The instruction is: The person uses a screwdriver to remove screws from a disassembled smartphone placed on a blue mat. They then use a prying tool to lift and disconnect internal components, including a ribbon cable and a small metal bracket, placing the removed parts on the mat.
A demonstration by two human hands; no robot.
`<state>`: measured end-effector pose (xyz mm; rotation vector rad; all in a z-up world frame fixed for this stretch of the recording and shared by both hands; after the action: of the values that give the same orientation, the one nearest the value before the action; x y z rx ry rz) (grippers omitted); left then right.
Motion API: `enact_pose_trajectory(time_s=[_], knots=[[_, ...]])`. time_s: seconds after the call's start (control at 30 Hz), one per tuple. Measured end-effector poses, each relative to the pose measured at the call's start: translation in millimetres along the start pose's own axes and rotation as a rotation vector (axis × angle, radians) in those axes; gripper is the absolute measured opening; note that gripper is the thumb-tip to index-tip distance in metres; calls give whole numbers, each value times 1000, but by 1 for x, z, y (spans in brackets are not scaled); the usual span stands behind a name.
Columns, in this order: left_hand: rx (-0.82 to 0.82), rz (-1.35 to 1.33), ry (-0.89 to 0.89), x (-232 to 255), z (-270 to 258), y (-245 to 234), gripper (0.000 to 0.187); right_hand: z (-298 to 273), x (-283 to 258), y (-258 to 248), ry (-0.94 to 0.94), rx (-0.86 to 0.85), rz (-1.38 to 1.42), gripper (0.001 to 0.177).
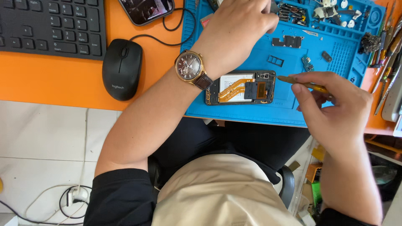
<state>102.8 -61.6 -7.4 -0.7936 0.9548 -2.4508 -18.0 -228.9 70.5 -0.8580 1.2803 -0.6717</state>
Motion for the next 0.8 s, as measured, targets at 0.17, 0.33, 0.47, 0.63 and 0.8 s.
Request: enact_pose_trajectory(time_s=[0.17, 0.33, 0.47, 0.63, 0.8], knots=[[-54, 135, -22, -5, -6, 11, 40, 10, 37, 28, 128, 160, 146, 14], [-159, 252, -38, -2, -7, 2, 26, 27, 41, 48, 131, 170, 212, 18], [-308, 193, -56, 1, -9, 2, 16, 34, 40, 54, 101, 159, 199, 17], [-391, 167, -66, 4, -16, 6, 20, 34, 42, 62, 98, 146, 170, 14], [-467, 114, -45, 11, -18, 8, 24, 35, 43, 61, 119, 143, 188, 15]])
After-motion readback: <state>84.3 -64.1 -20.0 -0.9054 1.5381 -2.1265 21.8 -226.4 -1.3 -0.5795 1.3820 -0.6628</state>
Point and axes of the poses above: each hand's wrist, its own z-axis towards the middle knuckle, its own y-axis out of the palm, x = y × z, the point moved 7 cm from there along z, towards the middle knuckle, and after that the axes turned 1 degree about z, right-handed, at the moved point
